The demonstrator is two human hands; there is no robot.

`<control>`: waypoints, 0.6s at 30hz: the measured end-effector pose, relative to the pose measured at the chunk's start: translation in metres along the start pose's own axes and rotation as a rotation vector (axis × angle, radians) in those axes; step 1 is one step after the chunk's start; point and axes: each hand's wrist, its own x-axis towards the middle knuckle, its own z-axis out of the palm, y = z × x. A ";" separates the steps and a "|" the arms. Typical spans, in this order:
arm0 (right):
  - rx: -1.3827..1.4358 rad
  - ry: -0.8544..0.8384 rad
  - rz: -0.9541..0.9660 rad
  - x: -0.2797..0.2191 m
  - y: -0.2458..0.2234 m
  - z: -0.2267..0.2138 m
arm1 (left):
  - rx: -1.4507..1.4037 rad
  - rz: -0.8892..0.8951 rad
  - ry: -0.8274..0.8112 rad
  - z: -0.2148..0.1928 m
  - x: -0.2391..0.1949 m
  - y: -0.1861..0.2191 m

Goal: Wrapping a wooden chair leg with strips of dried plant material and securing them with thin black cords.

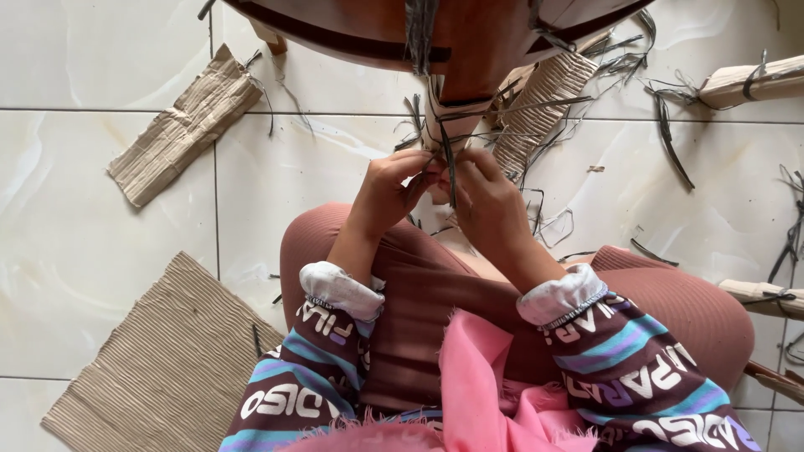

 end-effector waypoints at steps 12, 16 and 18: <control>0.048 0.075 -0.124 -0.006 0.022 0.030 | -0.066 -0.102 0.148 -0.002 0.002 0.006; -0.081 0.059 -0.150 -0.005 0.013 0.030 | 0.047 -0.088 0.174 0.002 0.002 0.007; -0.126 0.005 -0.113 -0.007 0.015 0.033 | 0.128 -0.109 0.230 0.002 0.004 0.014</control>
